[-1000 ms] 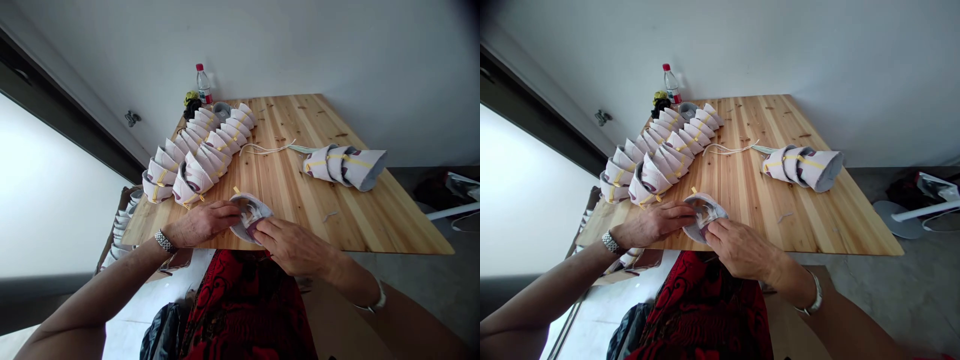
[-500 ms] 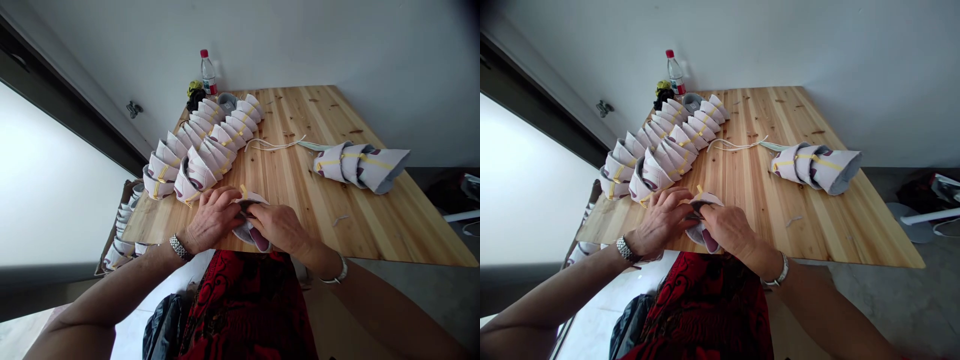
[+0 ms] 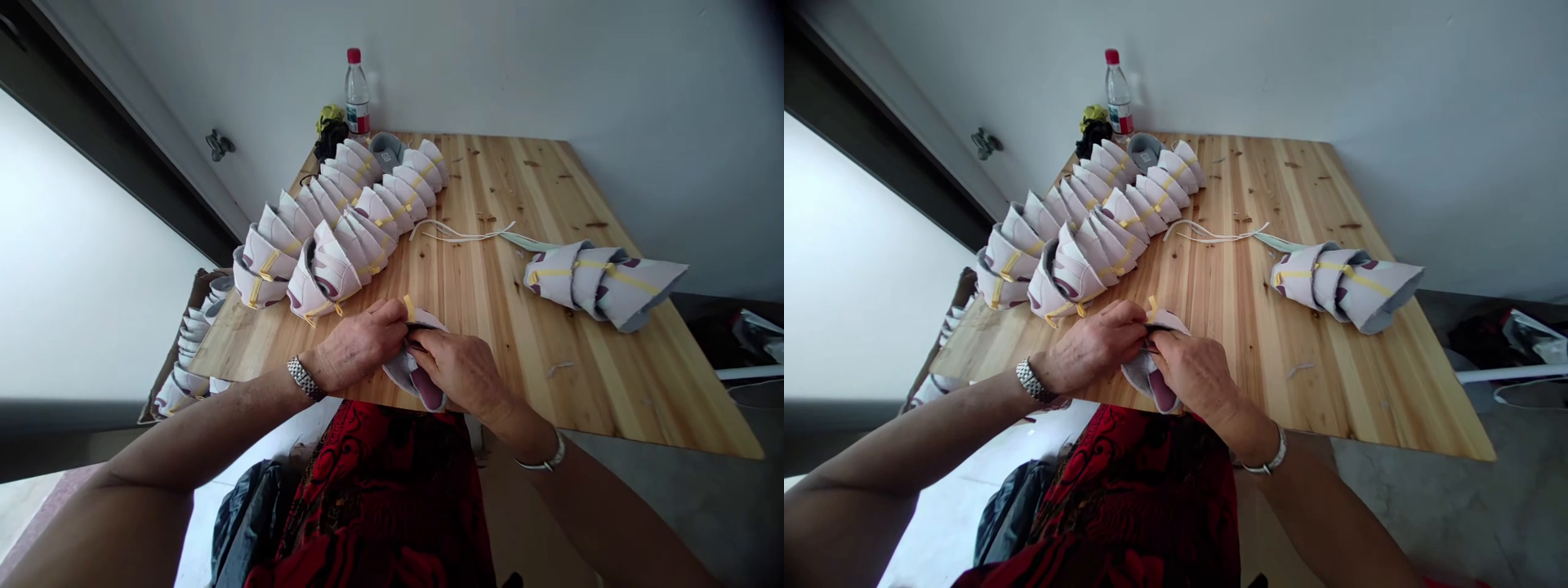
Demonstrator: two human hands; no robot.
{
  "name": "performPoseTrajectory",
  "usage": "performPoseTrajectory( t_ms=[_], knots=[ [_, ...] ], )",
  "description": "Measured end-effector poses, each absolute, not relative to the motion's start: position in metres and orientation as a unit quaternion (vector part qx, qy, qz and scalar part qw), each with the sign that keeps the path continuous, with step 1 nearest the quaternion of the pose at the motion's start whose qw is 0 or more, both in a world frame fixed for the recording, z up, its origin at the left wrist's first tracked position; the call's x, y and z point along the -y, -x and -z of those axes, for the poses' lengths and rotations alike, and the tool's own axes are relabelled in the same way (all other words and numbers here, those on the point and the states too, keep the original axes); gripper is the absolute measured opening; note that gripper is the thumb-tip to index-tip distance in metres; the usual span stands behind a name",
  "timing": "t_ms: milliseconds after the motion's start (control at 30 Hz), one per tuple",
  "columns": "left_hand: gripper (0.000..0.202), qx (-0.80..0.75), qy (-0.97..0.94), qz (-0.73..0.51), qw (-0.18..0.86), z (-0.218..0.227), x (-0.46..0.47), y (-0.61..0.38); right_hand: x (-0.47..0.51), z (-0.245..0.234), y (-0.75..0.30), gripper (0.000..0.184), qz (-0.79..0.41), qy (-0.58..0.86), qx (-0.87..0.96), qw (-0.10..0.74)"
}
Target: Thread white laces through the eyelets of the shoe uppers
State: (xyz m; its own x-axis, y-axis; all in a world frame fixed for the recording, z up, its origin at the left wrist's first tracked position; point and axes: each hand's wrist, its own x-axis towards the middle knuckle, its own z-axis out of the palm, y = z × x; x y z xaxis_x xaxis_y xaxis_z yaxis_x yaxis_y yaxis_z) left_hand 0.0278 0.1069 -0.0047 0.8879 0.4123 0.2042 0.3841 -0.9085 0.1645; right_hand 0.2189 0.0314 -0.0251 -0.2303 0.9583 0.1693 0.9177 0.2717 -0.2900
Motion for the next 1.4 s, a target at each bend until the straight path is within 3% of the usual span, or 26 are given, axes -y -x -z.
performPoseTrajectory(
  t_ms=[267, 467, 767, 967, 1100, 1400],
  knots=[
    [0.020, -0.237, -0.962, -0.134, 0.032, 0.014, -0.114, -0.036, -0.021, 0.030, -0.218, 0.014, 0.002, 0.582, 0.795, 0.169],
    [0.024, -0.228, -0.966, -0.104, 0.071, 0.003, -0.119, -0.028, -0.012, 0.030, -0.218, 0.020, 0.081, 0.546, 0.821, 0.146],
    [0.015, -0.173, -0.973, -0.126, -0.086, -0.006, -0.118, -0.036, -0.009, 0.034, -0.216, 0.022, 0.140, 0.537, 0.812, 0.182],
    [0.024, -0.120, -0.975, -0.129, -0.133, -0.001, -0.121, -0.048, -0.008, 0.041, -0.217, 0.025, 0.163, 0.541, 0.806, 0.174],
    [0.017, -0.156, -0.978, -0.109, -0.087, 0.002, -0.128, -0.054, -0.008, 0.037, -0.216, 0.025, 0.159, 0.544, 0.810, 0.150],
    [0.009, -0.234, -0.954, -0.129, 0.137, -0.004, -0.143, -0.056, -0.002, 0.022, -0.204, 0.029, 0.121, 0.582, 0.802, 0.050]
  ],
)
